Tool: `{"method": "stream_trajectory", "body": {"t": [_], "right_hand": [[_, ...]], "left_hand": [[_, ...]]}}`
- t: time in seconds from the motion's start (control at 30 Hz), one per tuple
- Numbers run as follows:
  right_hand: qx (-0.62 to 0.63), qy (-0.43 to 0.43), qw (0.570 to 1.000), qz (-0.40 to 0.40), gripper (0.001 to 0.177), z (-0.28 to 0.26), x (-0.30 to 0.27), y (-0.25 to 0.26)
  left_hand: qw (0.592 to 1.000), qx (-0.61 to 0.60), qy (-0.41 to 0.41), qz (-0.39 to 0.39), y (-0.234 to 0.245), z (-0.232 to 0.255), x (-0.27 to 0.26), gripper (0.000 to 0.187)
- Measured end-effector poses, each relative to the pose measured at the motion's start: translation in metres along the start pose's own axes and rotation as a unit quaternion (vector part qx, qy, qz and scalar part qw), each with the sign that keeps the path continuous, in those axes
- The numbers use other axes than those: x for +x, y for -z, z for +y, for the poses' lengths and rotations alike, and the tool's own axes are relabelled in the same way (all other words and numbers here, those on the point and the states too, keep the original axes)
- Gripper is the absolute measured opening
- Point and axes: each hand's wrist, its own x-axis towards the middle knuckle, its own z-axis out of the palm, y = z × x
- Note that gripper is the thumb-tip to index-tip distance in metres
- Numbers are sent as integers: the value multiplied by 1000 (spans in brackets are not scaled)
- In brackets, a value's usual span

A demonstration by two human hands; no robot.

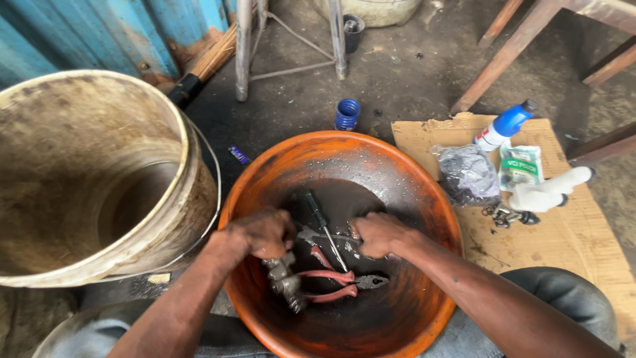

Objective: The person sits on the ground and cleans various mechanical parts, including a carburetor and pliers, inside an orange basin. They use a small blue bottle to pour liquid onto the parts and scrub them by hand, occasionally picking up and inspecting individual components.

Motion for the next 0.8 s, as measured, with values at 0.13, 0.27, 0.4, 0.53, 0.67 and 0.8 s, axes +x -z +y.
{"method": "stream_trajectory", "body": {"t": [0.13, 0.27, 0.4, 0.53, 0.67, 0.8], "right_hand": [[-49, -10, 998, -23, 43, -1, -9, 8], [-11, -63, 995, 73, 42, 14, -13, 33], [-79, -60, 993, 56, 39, 21, -12, 40], [-68, -58, 989, -116, 43, 16, -22, 16], [-60, -51, 986, -148, 46, 14, -28, 14], [53, 9, 996, 66, 50, 0, -2, 30]], "left_hand": [[998, 61, -14, 8, 5, -3, -9, 26], [998, 68, 15, -5, -3, 4, -5, 20], [994, 73, -58, 55, -13, 2, 6, 21], [998, 37, -37, 22, -22, 12, 6, 19], [998, 28, -5, -61, -15, 28, -3, 29], [999, -42, 3, -15, -20, 16, 11, 35]]}}
